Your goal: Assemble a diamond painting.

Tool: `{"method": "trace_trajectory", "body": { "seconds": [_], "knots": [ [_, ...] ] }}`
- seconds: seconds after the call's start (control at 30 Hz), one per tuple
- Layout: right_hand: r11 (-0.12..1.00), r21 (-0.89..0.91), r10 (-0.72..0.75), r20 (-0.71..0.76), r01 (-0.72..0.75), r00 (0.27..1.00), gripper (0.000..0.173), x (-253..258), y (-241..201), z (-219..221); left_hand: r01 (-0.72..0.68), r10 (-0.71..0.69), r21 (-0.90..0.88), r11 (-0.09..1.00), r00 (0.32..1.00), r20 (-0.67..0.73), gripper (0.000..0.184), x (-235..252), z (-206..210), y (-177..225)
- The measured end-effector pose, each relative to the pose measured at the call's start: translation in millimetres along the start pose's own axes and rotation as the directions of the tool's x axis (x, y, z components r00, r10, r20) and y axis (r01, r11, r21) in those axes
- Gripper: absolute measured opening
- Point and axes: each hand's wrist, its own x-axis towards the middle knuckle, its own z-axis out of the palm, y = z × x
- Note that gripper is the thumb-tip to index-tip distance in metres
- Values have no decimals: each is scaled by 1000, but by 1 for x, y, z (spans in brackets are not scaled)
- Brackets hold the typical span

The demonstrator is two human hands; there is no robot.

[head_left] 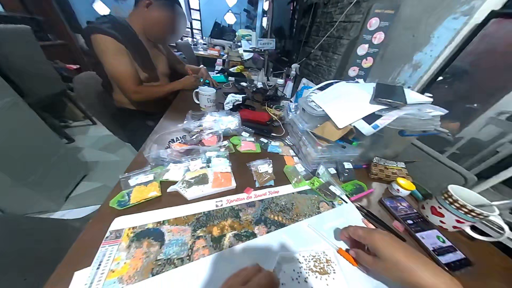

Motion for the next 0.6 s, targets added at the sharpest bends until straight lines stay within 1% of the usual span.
{"method": "trace_trajectory", "body": {
  "seconds": [0.1,0.17,0.2,0.33,0.43,0.5,0.6],
  "knots": [
    [999,-13,45,-1,-45,999,36,0,-6,1,145,-145,-7,989,988,46,22,4,-3,0],
    [996,-29,82,12,-82,997,41,0,-12,1,204,-202,-14,979,974,105,28,6,-4,-1],
    [996,-33,85,13,-85,996,43,0,-14,1,224,-221,-11,974,967,130,28,6,-5,-2],
    [997,-14,75,22,-74,997,45,-4,-17,1,240,-242,31,970,960,140,20,9,-5,-2],
    [998,11,67,53,-68,996,47,-8,-19,0,219,-225,55,974,963,145,15,10,-10,-3],
    [998,17,61,56,-62,997,50,-8,-21,1,210,-217,56,976,960,178,15,10,-15,-5],
    [998,-17,67,37,-67,997,49,-5,-24,5,228,-249,109,968,934,257,15,12,-28,0]
  ]
}}
